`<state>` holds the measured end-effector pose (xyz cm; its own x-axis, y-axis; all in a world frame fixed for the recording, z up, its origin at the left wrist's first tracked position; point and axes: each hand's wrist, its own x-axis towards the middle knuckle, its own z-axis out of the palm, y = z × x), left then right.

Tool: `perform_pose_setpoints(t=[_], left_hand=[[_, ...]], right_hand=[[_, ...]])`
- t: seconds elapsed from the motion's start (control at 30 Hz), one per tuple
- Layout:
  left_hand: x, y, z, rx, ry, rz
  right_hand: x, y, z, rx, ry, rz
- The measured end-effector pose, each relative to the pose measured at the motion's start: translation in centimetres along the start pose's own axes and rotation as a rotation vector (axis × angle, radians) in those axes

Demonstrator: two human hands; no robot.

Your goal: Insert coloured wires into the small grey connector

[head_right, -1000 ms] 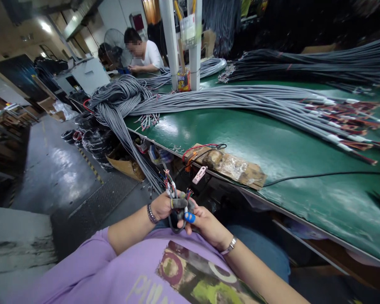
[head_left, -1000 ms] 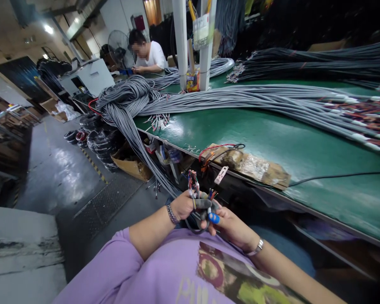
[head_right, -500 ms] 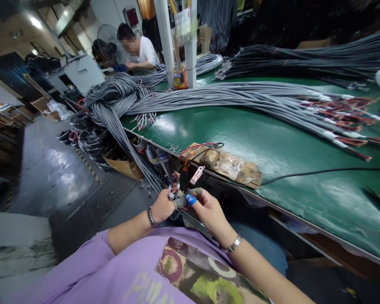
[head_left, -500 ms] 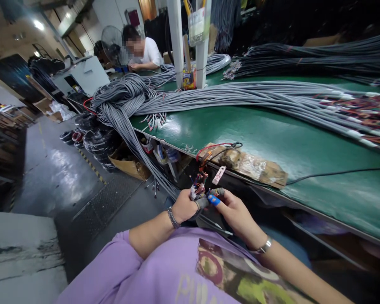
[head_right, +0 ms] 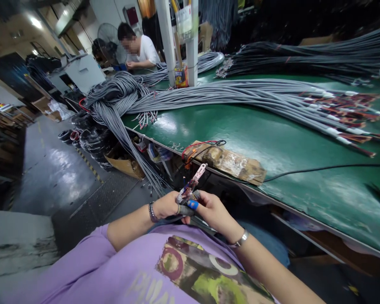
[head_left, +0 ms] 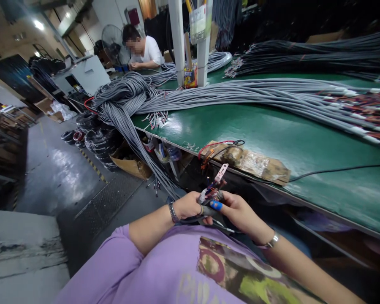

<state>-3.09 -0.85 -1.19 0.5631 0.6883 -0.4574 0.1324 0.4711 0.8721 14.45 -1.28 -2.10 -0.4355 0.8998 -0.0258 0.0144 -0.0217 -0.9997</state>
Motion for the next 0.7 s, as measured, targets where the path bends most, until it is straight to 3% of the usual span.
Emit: perform_pose_setpoints(t=[0.1, 0.23, 0.33, 0.7], left_hand=[[0.5, -0.7, 0.8, -0.02, 0.125, 0.072], [0.7, -0.9, 1.4, -0.11, 0.346, 0.226], [0.7, -0.9, 1.6, -0.195, 0.453, 0.262], [0.5, -1.5, 1.8, -0.142, 0.449, 0.321]], right_hand=[[0.1, 0.2, 0.3, -0.106, 0.11, -0.016], [0.5, 0.9, 0.8, 0.167, 0.297, 0.137], [0.7, 1.3, 1.2, 0.31, 0.334, 0.184], [0.9, 0.1, 1.2, 0.151, 0.208, 0.152]])
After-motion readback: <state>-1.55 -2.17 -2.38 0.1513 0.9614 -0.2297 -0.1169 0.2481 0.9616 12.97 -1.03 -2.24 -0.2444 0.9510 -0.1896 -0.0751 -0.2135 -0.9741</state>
